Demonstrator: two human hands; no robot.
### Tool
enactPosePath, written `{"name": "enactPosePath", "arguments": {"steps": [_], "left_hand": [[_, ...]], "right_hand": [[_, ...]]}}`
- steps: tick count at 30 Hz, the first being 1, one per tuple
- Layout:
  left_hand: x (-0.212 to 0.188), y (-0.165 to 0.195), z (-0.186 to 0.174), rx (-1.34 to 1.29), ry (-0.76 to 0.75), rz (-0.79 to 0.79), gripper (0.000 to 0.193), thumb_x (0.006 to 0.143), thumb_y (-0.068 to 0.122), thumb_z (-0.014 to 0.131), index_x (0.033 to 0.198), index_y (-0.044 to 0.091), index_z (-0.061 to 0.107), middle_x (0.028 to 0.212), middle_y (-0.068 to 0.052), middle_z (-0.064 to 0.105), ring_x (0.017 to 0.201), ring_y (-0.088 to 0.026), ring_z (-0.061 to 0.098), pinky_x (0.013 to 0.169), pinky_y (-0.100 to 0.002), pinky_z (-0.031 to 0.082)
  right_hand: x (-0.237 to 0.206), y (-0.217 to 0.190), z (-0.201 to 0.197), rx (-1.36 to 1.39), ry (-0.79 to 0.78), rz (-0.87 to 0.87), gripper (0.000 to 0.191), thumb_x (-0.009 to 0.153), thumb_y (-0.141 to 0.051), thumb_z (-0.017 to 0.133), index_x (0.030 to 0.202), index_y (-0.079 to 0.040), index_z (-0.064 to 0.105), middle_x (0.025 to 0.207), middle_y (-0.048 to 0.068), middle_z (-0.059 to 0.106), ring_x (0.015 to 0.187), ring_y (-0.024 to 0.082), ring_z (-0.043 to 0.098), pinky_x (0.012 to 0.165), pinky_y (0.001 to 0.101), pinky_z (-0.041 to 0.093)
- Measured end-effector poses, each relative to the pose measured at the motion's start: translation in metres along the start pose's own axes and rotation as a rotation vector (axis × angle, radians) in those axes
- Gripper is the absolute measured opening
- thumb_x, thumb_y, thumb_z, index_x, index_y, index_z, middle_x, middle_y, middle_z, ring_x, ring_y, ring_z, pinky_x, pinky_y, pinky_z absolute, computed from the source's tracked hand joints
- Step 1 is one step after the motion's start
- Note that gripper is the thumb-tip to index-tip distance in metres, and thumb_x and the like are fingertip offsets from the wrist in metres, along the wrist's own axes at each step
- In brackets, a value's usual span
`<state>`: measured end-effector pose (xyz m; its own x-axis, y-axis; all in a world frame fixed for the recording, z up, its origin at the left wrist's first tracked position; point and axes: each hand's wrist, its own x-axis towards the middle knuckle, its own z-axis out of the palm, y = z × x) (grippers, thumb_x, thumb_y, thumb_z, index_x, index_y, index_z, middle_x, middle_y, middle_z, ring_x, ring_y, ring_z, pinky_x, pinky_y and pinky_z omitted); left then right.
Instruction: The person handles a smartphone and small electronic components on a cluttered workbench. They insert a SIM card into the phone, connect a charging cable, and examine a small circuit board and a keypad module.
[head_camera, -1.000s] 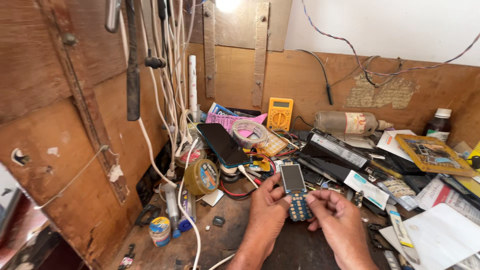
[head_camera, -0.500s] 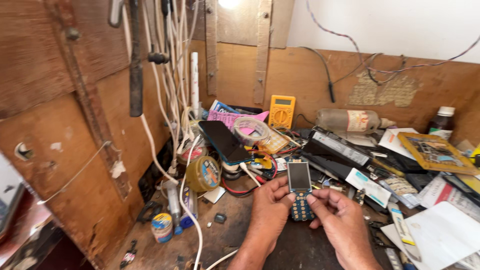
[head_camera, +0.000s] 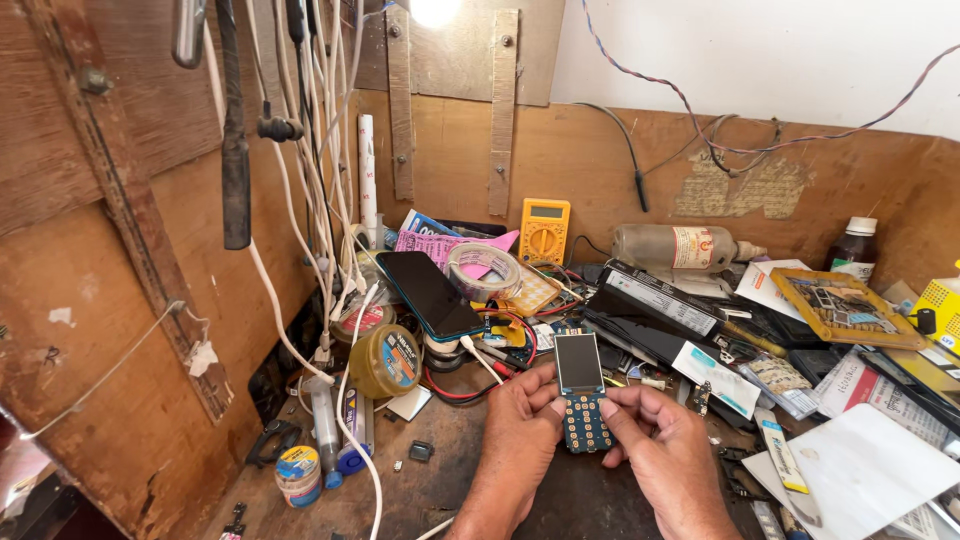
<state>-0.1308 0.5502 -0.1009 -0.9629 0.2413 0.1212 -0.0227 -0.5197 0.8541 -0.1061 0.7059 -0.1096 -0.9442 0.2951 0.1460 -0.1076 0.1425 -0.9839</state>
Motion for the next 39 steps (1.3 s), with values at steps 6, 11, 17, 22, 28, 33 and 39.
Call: {"name": "enactPosePath", "arguments": {"steps": [6,11,17,22,28,33,39], "left_hand": [[-0.004,0.008,0.003,0.036,0.02,-0.064,0.044,0.093,-0.006,0.052,0.136,-0.004,0.06,0.11,-0.013,0.078,0.087,-0.012,0.073,0.076,-0.026,0.061],[-0.005,0.012,0.007,0.065,0.021,-0.034,0.043,0.096,-0.002,0.048,0.138,-0.002,0.059,0.111,-0.012,0.078,0.086,-0.011,0.073,0.076,-0.028,0.062],[-0.006,0.011,0.005,0.082,0.019,-0.028,0.044,0.096,0.001,0.051,0.138,-0.002,0.059,0.108,-0.011,0.078,0.084,-0.01,0.072,0.074,-0.028,0.062],[-0.004,0.008,0.003,0.094,0.071,-0.043,0.048,0.094,0.006,0.06,0.141,-0.003,0.054,0.1,-0.013,0.078,0.082,-0.012,0.072,0.069,-0.028,0.061],[0.0,0.003,0.001,0.12,0.126,-0.117,0.05,0.095,0.01,0.06,0.142,-0.002,0.045,0.099,-0.012,0.077,0.081,-0.016,0.073,0.066,-0.031,0.061],[-0.001,0.002,0.0,0.093,0.089,-0.08,0.049,0.095,0.008,0.056,0.142,-0.002,0.044,0.106,-0.014,0.077,0.087,-0.016,0.076,0.07,-0.032,0.064],[0.0,0.008,0.004,0.061,0.117,-0.116,0.043,0.101,0.02,0.05,0.138,-0.003,0.049,0.11,-0.017,0.073,0.089,-0.021,0.076,0.07,-0.034,0.064]], "right_hand": [[-0.002,-0.002,-0.001,0.061,0.029,0.008,0.021,0.09,-0.007,0.07,0.105,0.007,0.076,0.077,0.012,0.072,0.054,0.016,0.059,0.049,0.0289,0.05],[-0.003,-0.007,0.0,0.073,0.048,0.021,0.021,0.09,-0.006,0.069,0.105,0.006,0.076,0.08,0.012,0.074,0.056,0.014,0.061,0.049,0.0293,0.051],[-0.005,-0.011,0.001,0.036,0.068,0.04,0.021,0.091,-0.008,0.068,0.105,0.006,0.076,0.079,0.012,0.074,0.057,0.014,0.062,0.049,0.0292,0.051],[-0.006,-0.007,0.005,-0.052,0.077,0.011,0.021,0.092,-0.011,0.069,0.105,0.003,0.077,0.074,0.009,0.073,0.055,0.012,0.06,0.049,0.0281,0.05],[-0.004,-0.004,0.007,-0.154,0.086,-0.015,0.022,0.091,-0.015,0.07,0.106,0.001,0.077,0.072,0.007,0.073,0.056,0.01,0.061,0.047,0.0274,0.052],[-0.005,-0.006,0.007,-0.192,0.071,-0.019,0.024,0.09,-0.018,0.071,0.106,-0.001,0.077,0.072,0.006,0.074,0.058,0.009,0.064,0.047,0.0269,0.054],[-0.007,-0.014,0.013,-0.266,0.102,-0.005,0.028,0.091,-0.024,0.072,0.107,-0.002,0.078,0.07,0.009,0.074,0.057,0.011,0.065,0.048,0.0272,0.056]]}}
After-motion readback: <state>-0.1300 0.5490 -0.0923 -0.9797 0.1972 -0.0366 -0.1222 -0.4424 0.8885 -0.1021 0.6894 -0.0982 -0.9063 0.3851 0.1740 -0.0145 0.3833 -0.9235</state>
